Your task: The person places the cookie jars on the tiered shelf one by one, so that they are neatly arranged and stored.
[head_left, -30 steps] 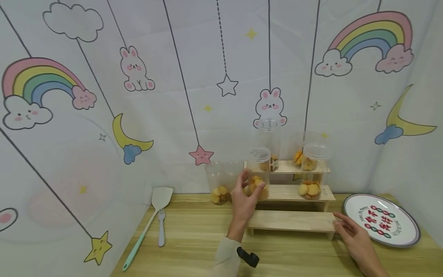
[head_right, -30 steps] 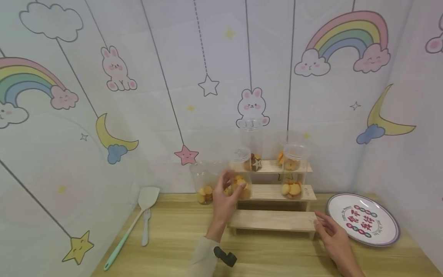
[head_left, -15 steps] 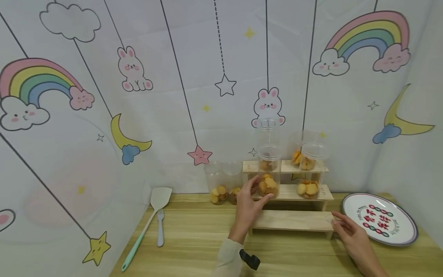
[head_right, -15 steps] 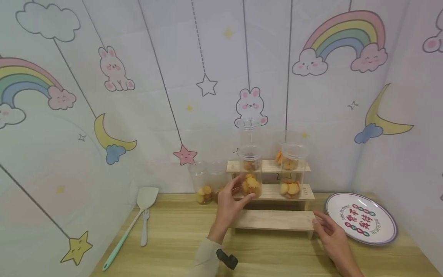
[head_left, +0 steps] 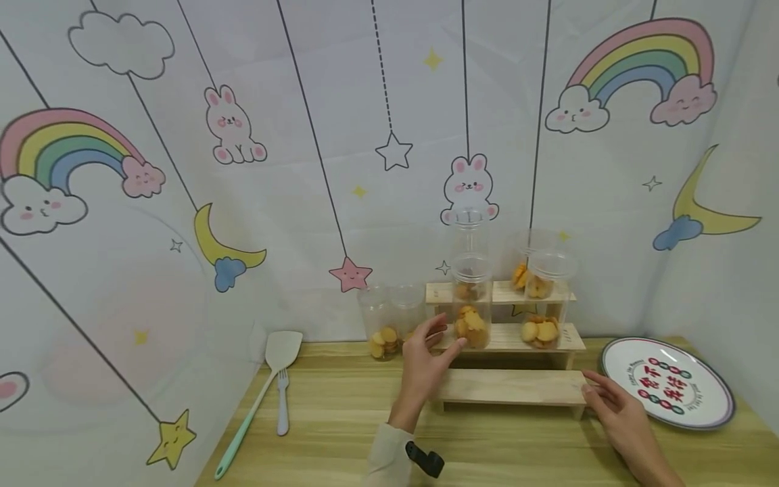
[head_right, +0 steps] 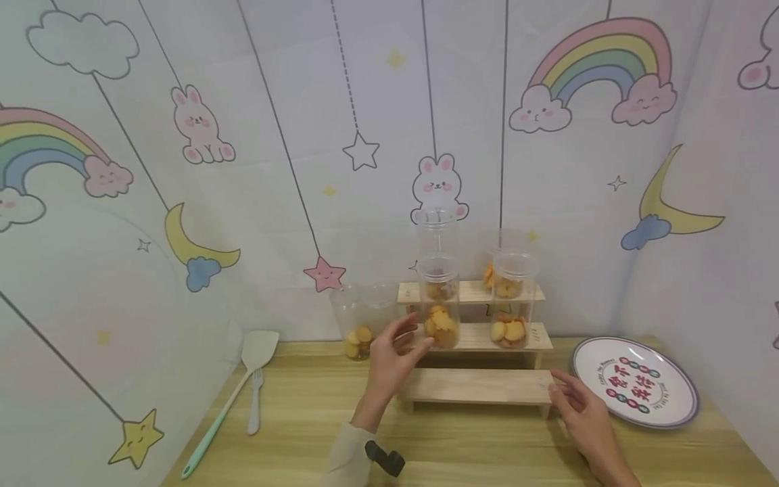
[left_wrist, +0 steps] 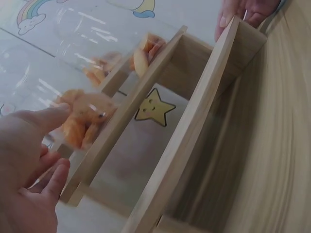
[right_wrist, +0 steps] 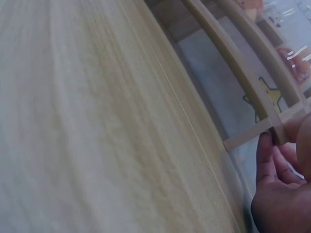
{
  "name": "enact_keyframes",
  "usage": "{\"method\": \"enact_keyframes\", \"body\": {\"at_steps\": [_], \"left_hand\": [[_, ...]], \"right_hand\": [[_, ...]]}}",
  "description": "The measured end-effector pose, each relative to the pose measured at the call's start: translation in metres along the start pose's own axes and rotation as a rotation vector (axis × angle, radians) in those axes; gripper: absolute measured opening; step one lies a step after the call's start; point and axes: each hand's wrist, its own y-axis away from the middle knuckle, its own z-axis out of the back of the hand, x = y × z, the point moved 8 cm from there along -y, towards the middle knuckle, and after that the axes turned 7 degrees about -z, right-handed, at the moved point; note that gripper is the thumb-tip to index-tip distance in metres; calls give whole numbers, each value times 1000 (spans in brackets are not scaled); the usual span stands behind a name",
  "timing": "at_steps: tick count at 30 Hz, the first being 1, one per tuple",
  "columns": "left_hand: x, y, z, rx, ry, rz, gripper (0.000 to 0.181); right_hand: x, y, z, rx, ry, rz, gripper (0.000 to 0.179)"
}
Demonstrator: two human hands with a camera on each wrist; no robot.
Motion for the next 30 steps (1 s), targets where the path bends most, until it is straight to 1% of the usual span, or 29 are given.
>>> {"method": "enact_keyframes", "body": {"at_steps": [3,9,13,14,16,18,20,23,26,30], "left_hand": [[2,-1,18,-43,12,-29,54],[11,-1,62,-138,6,-18,48],[18,-2,96,-221,-53,-54,44],[20,-2,104,-234,-65,-54,44],[26,0,118,-264,-99,-43,44],[33,3,129,-287,-126,-17,47],[39,5,135,-303,-152,13,50],[47,8,137,-328,-176,40,54],[56,9,135,-348,-178,63,59],[67,8,128,-362,-197,106,67]], "right_hand": [[1,0,1,6,0,4,65],[-1,0,-1,34,9,-34,71],[-2,-1,-1,32,15,-43,71],[-3,-1,-1,30,15,-44,72],[-3,-1,-1,27,13,-40,71],[-4,-2,0,21,7,-32,69],[-3,-1,1,16,3,-20,69],[-2,-1,1,16,0,-17,69],[-2,-1,0,29,7,-22,70],[-3,-1,-2,40,5,-17,69]]}}
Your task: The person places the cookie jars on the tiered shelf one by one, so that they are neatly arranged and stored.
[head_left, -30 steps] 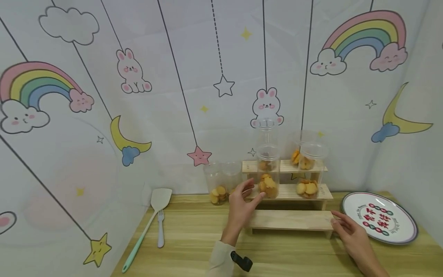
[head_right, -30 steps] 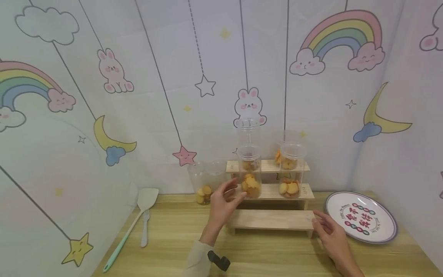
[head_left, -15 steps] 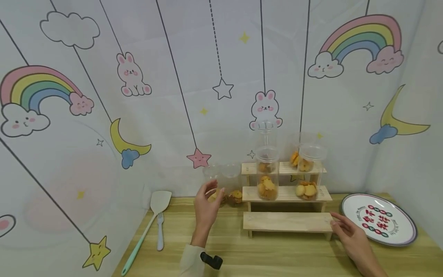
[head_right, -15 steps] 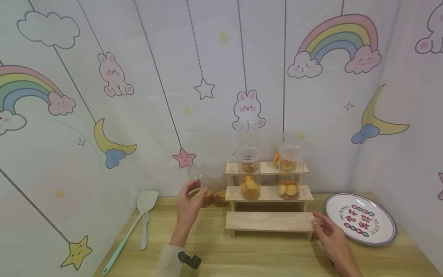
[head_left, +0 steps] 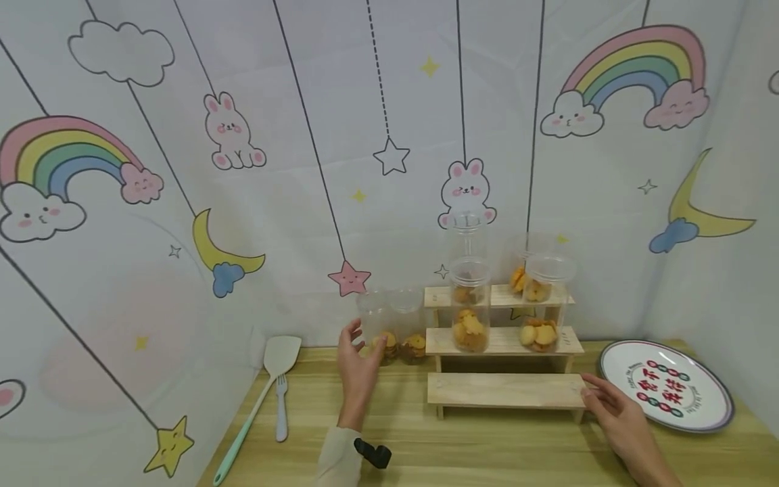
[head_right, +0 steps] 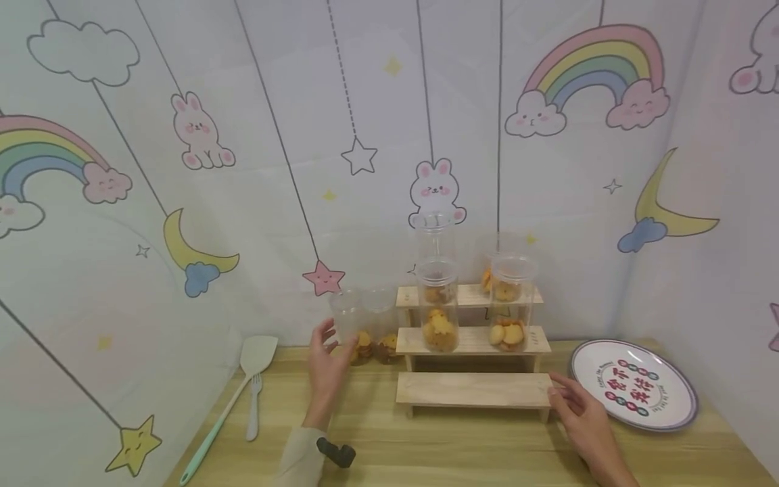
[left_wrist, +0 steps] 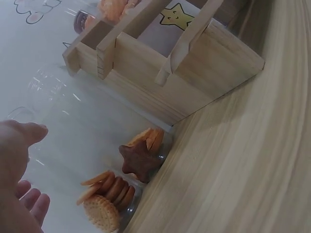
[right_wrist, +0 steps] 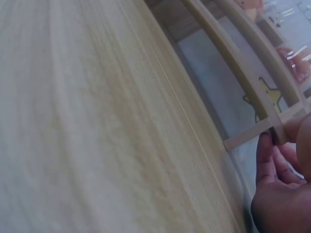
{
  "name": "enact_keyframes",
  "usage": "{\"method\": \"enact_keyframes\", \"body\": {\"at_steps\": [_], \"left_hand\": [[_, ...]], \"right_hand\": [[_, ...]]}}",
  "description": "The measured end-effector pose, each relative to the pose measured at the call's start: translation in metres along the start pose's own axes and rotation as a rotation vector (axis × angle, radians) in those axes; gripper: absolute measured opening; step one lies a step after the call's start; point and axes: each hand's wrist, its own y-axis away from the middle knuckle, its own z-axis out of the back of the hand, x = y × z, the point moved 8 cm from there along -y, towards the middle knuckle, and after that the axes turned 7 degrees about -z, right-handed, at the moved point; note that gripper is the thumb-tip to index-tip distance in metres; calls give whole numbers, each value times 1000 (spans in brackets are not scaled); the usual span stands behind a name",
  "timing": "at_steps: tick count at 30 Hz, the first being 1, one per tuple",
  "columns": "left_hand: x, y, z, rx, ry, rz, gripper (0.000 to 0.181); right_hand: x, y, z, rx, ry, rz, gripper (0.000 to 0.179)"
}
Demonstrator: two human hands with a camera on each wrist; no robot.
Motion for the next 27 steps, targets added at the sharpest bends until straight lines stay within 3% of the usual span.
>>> {"method": "enact_keyframes", "body": {"at_steps": [7,16,20,27], "left_hand": [[16,3,-13,11,-46,79,76],[45,6,-23,116,-42,170,73],[48,7,-24,146,-43,175,73],[50,8,-21,124,-70,158,70]], "right_hand": [[-2,-1,-1,-12,2,13,65],[-4,-1,-1,-9,10,-10,65],[-5,0,1,-10,17,-23,66],[-2,0,2,1,20,-23,69]]}}
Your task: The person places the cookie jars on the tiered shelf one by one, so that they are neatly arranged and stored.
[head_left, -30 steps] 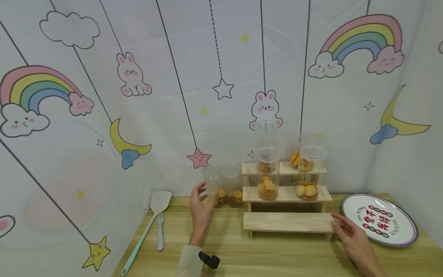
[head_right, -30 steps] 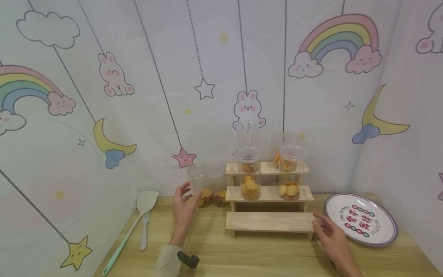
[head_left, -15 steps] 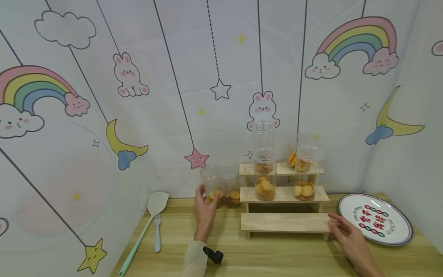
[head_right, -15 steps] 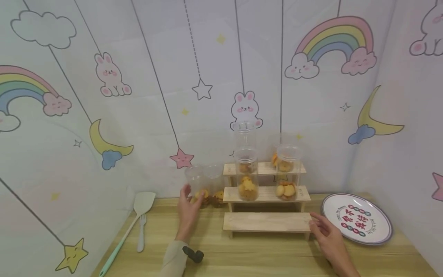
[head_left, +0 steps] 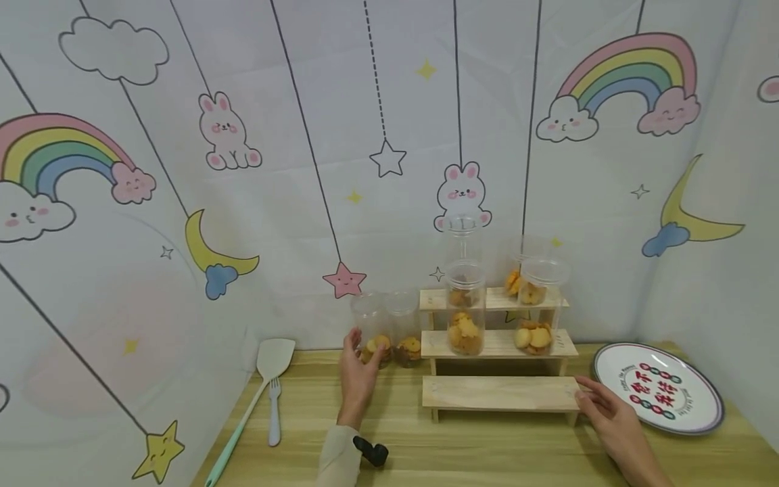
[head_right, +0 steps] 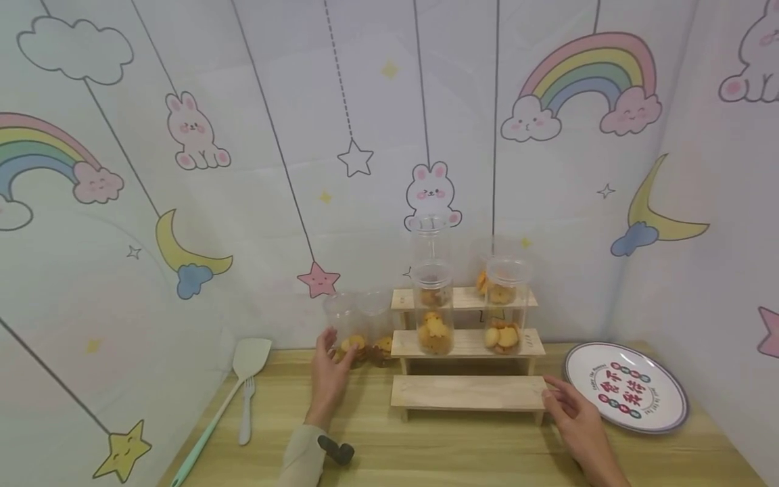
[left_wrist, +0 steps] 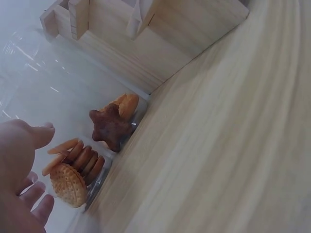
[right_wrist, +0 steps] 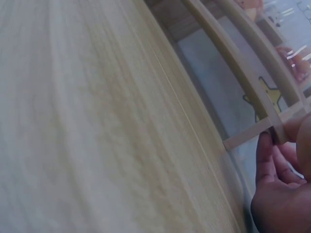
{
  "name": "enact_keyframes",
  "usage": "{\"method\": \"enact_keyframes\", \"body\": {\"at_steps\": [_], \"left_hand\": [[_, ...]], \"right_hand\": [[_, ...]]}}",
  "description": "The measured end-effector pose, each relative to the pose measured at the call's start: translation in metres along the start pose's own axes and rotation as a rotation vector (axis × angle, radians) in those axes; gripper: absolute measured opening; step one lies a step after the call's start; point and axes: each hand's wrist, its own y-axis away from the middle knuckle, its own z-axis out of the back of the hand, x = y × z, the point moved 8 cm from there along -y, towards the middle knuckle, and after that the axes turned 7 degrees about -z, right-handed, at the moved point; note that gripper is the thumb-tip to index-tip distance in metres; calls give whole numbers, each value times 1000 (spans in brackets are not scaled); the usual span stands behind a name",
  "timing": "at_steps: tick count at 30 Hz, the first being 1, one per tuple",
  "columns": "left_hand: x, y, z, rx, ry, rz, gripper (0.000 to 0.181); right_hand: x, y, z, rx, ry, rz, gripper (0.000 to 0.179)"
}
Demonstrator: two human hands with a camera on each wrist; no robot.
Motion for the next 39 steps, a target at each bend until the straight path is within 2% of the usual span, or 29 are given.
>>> {"method": "enact_keyframes", "body": {"at_steps": [7,11,17,24,28,30,34,39], "left_hand": [[-3,2,11,-25,-19,-69,71],[-3,4,19,-16,-18,-82,72],[-5,13,32,23,-48,-54,76],[-12,26,47,56,-27,-89,77],[-10,31,48,99,-35,-81,76],[-11,33,48,120,-36,-96,75],[-24,37,47,150,-27,-149,72],[-51,44,41,197,-6,-200,70]], "right_hand": [[2,1,-1,6,-20,26,69],[4,1,-1,-7,-30,44,67],[3,1,0,-9,-17,44,65],[3,2,-1,-12,-24,38,67],[3,3,0,-3,-32,44,68],[3,3,-1,-2,-26,42,68],[2,2,-1,-4,-20,41,67],[1,1,-1,-8,-16,44,65]]}}
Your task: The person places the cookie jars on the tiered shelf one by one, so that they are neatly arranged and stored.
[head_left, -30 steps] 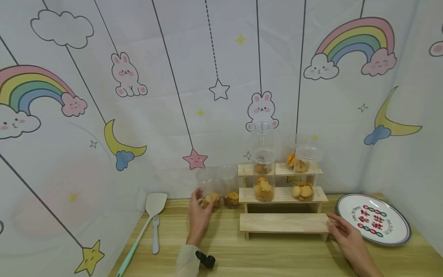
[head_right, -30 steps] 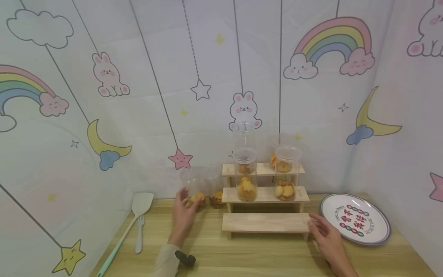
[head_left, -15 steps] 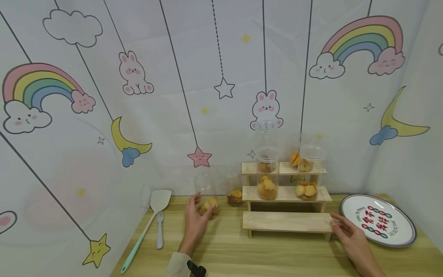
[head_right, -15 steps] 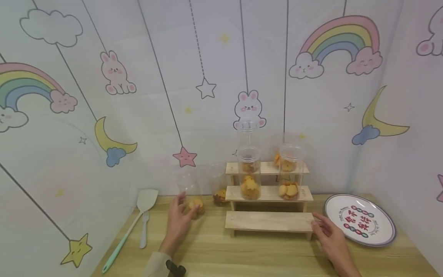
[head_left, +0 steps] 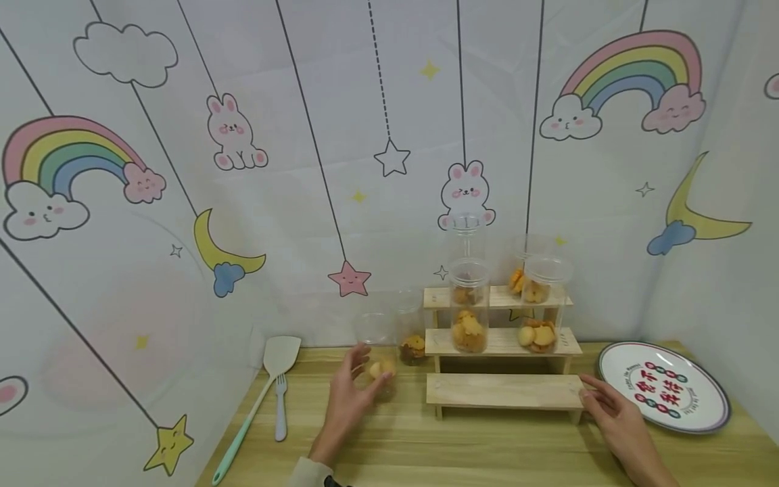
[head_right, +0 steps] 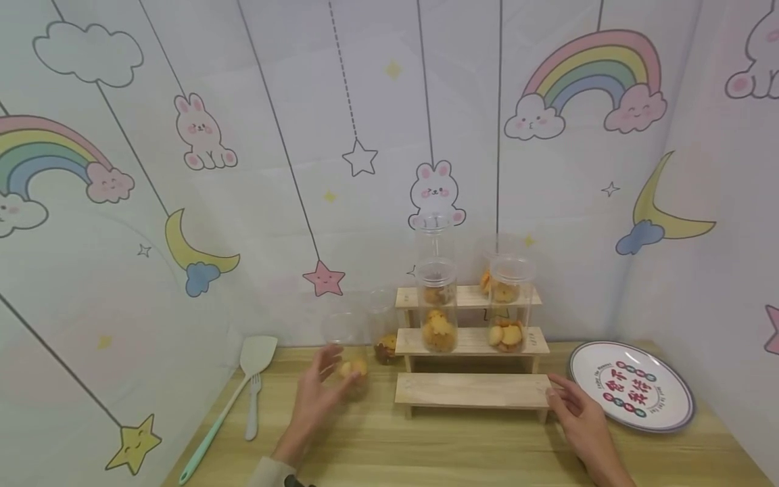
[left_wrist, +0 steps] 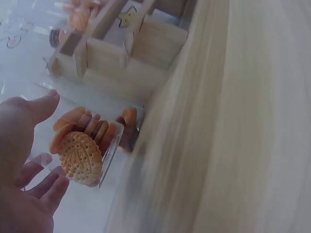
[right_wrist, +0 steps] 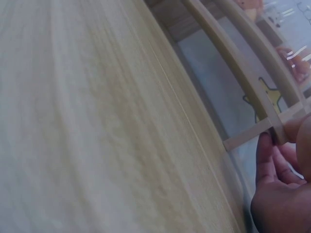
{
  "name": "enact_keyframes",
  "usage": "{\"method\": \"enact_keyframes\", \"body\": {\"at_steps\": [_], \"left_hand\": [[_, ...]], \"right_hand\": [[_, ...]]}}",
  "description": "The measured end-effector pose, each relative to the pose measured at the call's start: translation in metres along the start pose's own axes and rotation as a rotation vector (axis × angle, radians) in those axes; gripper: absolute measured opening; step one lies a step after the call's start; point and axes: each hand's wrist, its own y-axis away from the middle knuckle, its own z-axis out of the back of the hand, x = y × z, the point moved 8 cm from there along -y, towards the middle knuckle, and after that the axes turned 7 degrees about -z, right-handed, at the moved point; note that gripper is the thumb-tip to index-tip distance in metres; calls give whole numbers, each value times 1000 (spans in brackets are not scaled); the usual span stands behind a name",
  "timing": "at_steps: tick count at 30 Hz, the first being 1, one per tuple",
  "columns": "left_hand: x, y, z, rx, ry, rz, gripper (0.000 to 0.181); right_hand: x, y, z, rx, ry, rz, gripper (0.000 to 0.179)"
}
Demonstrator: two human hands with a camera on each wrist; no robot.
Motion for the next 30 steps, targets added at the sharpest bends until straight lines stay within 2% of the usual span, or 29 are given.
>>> {"method": "enact_keyframes", "body": {"at_steps": [10,15,22,24,30], "left_hand": [[-56,-1,-25,70,22,-139,73],[-77,-2,-40,111,66,-176,71],[-98,-1,-57,141,97,-224,67],[-102,0,-64,154,120,-215,66],[-114,7,-95,210,166,-220,68]], "right_hand": [[2,2,1,-2,-16,7,67],[2,2,5,-16,0,8,68],[-1,0,2,1,-11,3,66],[-3,0,1,3,-19,-2,66],[0,0,-1,1,-47,16,66]]}}
